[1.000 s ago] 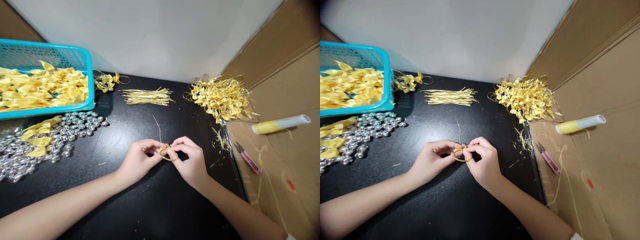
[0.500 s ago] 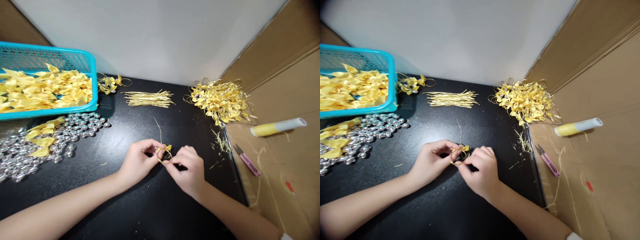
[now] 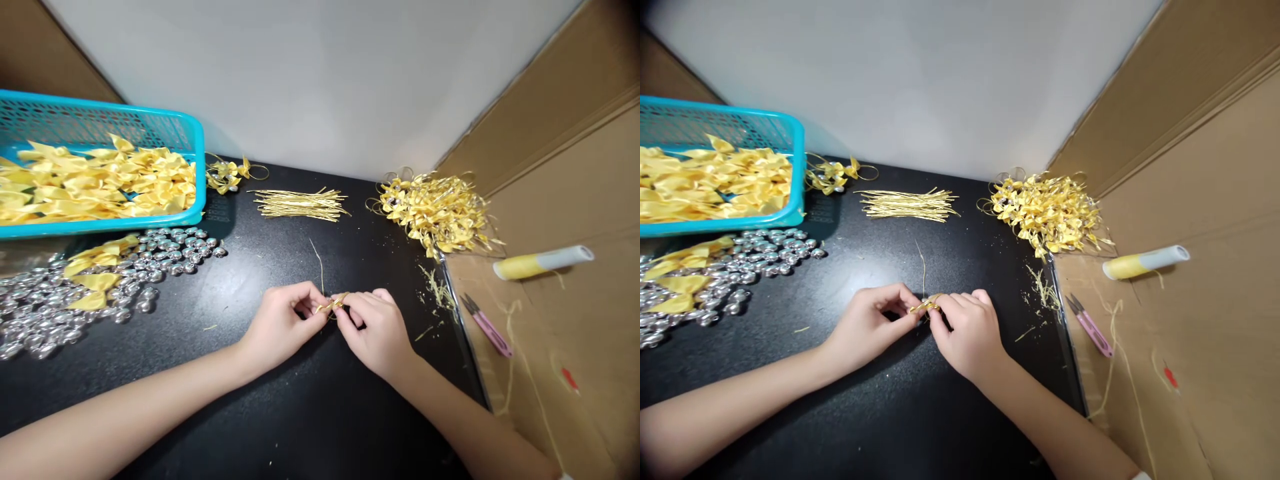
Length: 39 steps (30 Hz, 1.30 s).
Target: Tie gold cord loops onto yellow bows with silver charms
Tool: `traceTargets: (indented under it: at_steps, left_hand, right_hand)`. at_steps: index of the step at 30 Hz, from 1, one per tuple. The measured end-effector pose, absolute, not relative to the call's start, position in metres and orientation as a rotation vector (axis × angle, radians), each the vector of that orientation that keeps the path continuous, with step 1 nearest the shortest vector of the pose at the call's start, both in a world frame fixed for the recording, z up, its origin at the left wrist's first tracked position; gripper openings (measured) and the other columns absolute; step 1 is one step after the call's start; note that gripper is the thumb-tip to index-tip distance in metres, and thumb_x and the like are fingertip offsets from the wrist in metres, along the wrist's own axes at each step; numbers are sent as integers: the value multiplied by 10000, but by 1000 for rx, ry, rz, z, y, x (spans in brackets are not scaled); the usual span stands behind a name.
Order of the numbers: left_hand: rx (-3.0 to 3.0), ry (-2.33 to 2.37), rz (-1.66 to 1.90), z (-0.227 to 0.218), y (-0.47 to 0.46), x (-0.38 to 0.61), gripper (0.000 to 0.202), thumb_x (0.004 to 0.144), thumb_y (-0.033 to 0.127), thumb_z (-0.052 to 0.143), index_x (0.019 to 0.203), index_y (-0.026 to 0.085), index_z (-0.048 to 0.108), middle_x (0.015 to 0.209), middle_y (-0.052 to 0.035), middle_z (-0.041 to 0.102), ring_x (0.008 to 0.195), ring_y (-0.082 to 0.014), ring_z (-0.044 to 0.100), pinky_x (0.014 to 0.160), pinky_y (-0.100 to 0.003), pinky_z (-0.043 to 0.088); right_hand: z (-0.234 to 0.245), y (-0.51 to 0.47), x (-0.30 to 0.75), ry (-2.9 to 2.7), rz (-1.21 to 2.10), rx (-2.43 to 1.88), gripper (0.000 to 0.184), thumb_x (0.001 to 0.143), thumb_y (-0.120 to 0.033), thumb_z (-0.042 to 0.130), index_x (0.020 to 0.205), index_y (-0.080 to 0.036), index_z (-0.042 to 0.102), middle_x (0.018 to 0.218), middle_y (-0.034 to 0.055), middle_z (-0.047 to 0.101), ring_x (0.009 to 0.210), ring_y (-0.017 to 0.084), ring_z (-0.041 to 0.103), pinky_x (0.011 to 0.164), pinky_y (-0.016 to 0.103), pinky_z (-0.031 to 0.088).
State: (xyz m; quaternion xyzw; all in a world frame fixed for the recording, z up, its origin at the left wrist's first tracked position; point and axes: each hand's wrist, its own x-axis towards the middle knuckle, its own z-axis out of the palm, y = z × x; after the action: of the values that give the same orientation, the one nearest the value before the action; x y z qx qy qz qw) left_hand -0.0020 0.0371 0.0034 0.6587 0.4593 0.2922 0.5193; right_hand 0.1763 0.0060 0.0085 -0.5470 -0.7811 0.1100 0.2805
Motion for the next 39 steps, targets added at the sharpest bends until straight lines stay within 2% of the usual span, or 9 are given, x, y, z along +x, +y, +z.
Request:
traceTargets:
  at_steps: [8, 13, 15, 18, 22, 30, 34, 37, 39]
  left_hand:
    - [1595, 1089, 681, 6, 42, -4, 104, 791, 218, 644, 703, 164, 649, 638, 1, 680, 564, -113, 598, 547, -200, 484]
    - [1687, 1130, 644, 10, 47, -6, 74, 766, 177, 639, 699, 169, 667, 663, -4, 716, 572, -119, 619, 538, -195, 480]
    - [1702, 1144, 674, 11, 51, -7, 69, 766, 183, 647, 702, 169, 669, 685, -14, 731, 589, -127, 636, 543, -199, 488]
    - [1670, 1182, 758, 12, 64, -13, 97, 772, 237, 672, 709, 165, 661, 704, -29, 740, 610, -138, 654, 554, -210, 500]
    - [1549, 1305, 899, 15, 93, -27, 134, 724, 256, 725, 698, 149, 650, 700, -48, 732, 585, -129, 642, 559, -217, 489]
    - [1225, 1474, 1096, 26, 124, -50, 154, 618, 219, 762, 657, 157, 626, 612, -6, 655, 542, -115, 582, 507, -215, 463]
    - [1115, 1445, 1127, 29, 125, -51, 153, 608, 204, 757, 654, 158, 618, 641, -2, 657, 567, -112, 582, 506, -208, 456]
    - [1029, 1359, 1105, 30, 125, -51, 178, 601, 206, 777, 664, 158, 617, 662, 7, 657, 584, -97, 576, 510, -188, 440]
    - [966, 1294, 1079, 29, 124, -50, 199, 593, 198, 788, 695, 164, 620, 658, 22, 646, 587, -90, 571, 508, -176, 424]
  right_hand:
    - [9, 6, 177, -2071, 379, -1415, 159, 883, -157, 559, 749, -181, 640, 552, -51, 536, 511, 92, 492, 668, 278, 374]
    - [26, 3, 177, -1878, 1032, -1466, 158, 822, -149, 602, 669, -184, 581, 506, -90, 380, 463, 67, 376, 498, 209, 330]
    - [38, 0, 177, -1847, 1290, -1404, 163, 820, -154, 612, 667, -188, 565, 531, -85, 400, 488, 68, 375, 478, 195, 327]
    - [57, -5, 177, -1937, 1450, -1264, 168, 819, -147, 640, 673, -189, 568, 591, -70, 489, 562, 75, 461, 560, 191, 403]
    - [73, -7, 181, -2075, 1424, -1162, 181, 865, -179, 626, 686, -188, 602, 680, -41, 608, 663, 91, 573, 677, 208, 462]
    - [68, 0, 206, -1906, 1281, -1511, 235, 901, -290, 585, 735, -180, 709, 738, 18, 723, 704, 137, 663, 685, 252, 482]
    - [50, 4, 216, -1404, 1387, -1647, 297, 811, -451, 679, 769, -161, 730, 709, 58, 752, 658, 178, 715, 674, 288, 550]
    - [35, 11, 222, -985, 1289, -1623, 400, 693, -544, 766, 803, -161, 747, 817, 90, 781, 763, 213, 755, 798, 331, 577]
    - [27, 19, 224, -782, 1198, -1529, 398, 655, -526, 806, 837, -176, 754, 888, 84, 787, 849, 212, 757, 875, 339, 566]
